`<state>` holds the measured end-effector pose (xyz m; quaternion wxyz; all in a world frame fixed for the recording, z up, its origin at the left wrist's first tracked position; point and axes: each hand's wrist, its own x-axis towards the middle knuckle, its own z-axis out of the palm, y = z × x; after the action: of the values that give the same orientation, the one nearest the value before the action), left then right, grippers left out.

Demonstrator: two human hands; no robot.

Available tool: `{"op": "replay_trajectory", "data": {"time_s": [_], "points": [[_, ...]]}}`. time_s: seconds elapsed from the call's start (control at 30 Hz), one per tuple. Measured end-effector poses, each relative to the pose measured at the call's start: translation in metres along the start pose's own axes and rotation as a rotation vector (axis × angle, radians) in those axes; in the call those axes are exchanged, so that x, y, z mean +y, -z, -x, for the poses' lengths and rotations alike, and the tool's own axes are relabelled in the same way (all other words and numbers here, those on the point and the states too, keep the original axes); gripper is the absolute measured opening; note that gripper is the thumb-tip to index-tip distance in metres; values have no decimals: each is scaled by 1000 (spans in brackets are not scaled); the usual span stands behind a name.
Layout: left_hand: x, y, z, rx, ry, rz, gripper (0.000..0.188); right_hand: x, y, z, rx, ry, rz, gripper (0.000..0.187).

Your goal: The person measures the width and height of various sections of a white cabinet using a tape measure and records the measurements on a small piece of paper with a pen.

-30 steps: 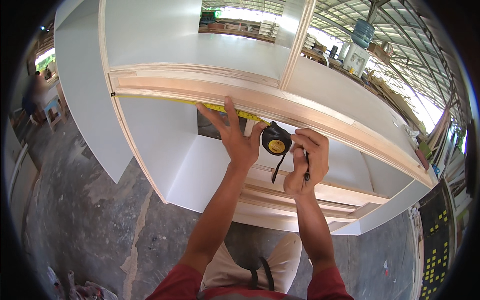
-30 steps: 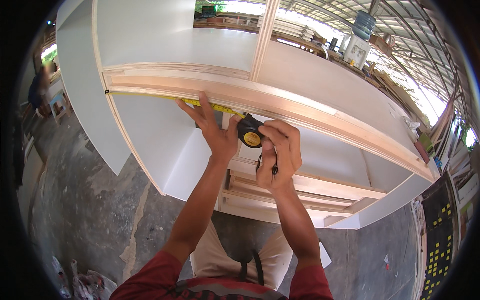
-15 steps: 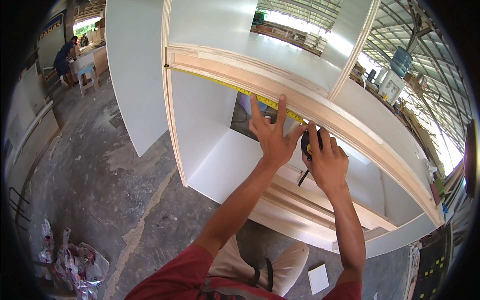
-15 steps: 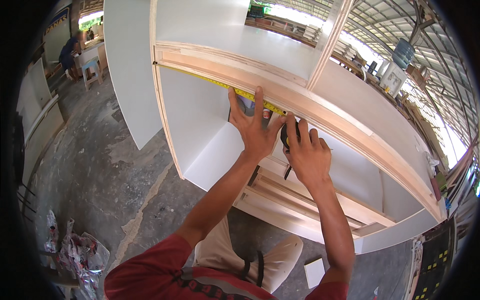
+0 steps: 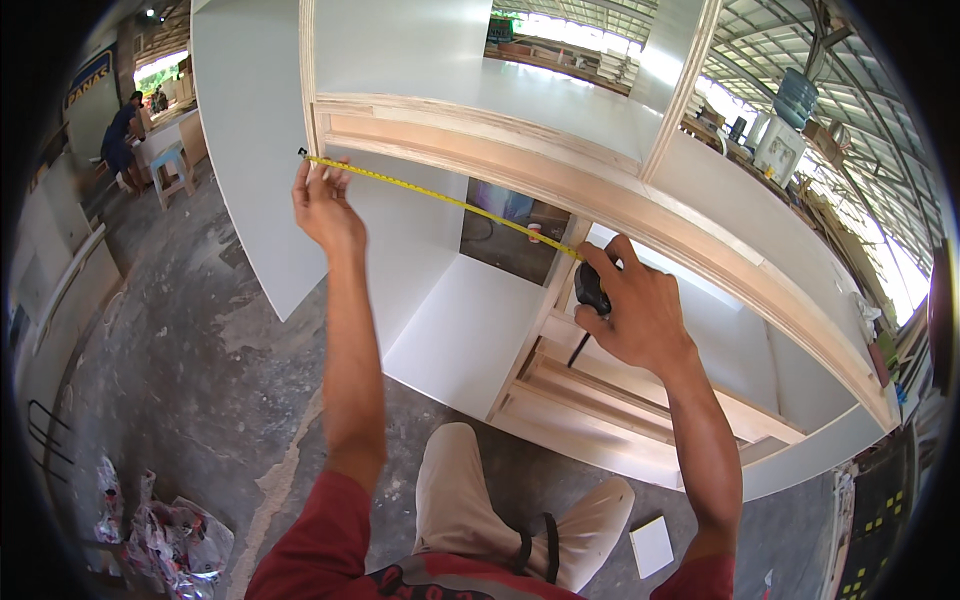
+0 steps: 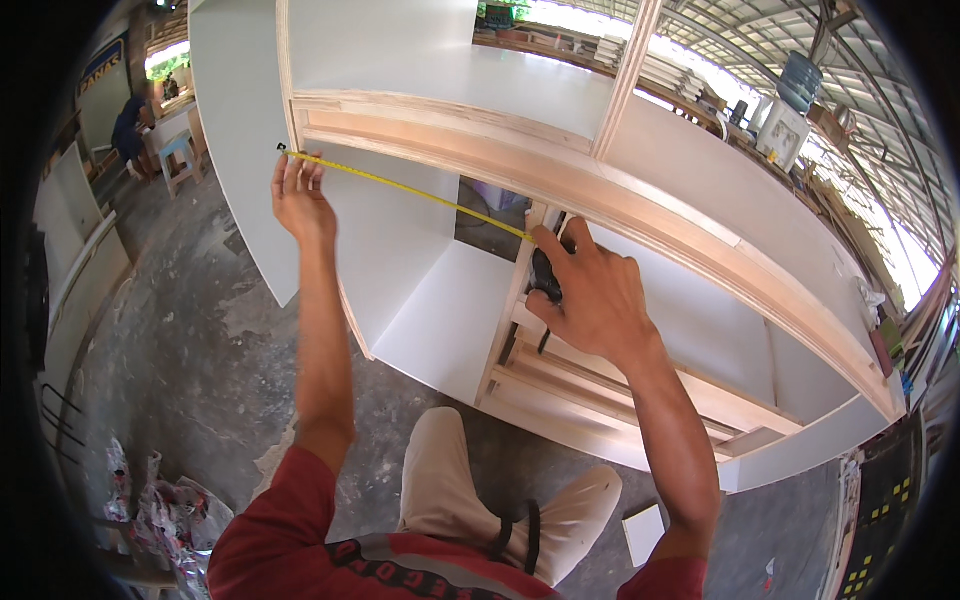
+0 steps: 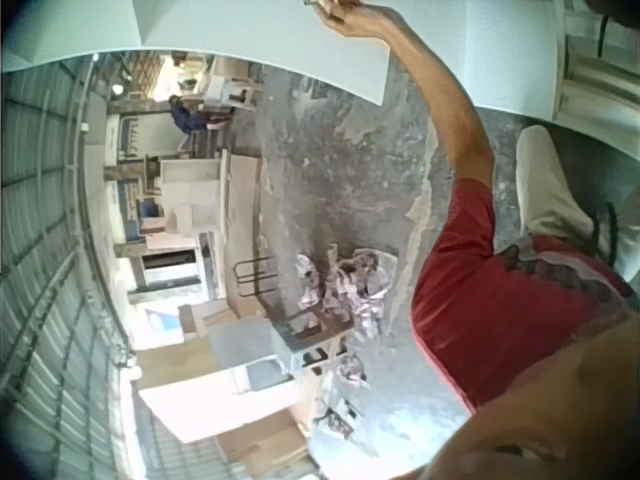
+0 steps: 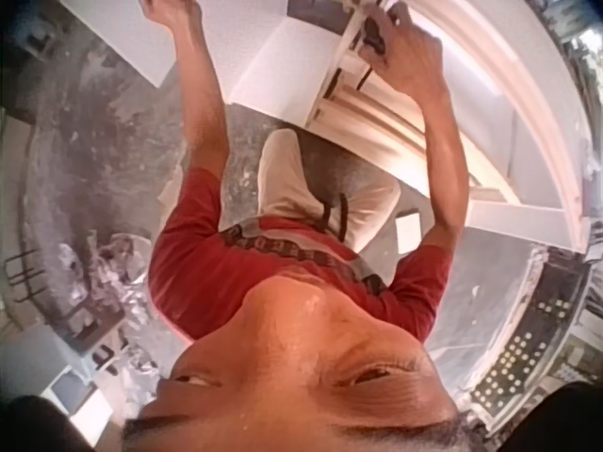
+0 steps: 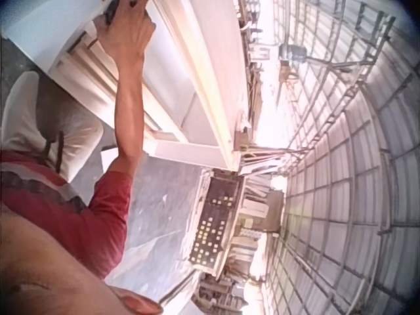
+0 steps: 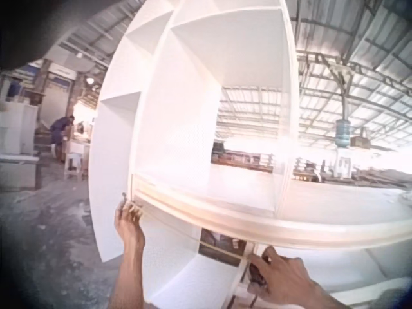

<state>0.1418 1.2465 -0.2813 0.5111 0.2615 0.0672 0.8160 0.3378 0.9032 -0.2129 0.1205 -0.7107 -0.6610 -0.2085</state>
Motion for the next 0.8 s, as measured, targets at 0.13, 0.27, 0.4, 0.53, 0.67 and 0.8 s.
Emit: {"op": "replay_trajectory", "data": {"time_s": [0.13, 0.27, 0.4, 0.53, 0.67, 0.8], "points": [[-2, 27, -42, -14, 71, -113, 44, 1, 1, -3, -4, -18, -27, 60], [-3, 39, -69, -161, 163, -188, 29, -8, 1, -8, -18, -25, 24, 62], [-11, 32, -79, -101, 245, -215, 23, -11, 1, -9, 20, -29, 108, 67], [-17, 32, -85, -93, 251, -212, 25, -4, -4, 2, 70, -42, 162, 71], [-28, 43, -97, -97, 268, -175, 26, 15, -6, 25, 133, -52, 243, 72], [-26, 46, -101, -100, 285, -201, 28, 25, -13, 42, 197, -72, 341, 69]]}}
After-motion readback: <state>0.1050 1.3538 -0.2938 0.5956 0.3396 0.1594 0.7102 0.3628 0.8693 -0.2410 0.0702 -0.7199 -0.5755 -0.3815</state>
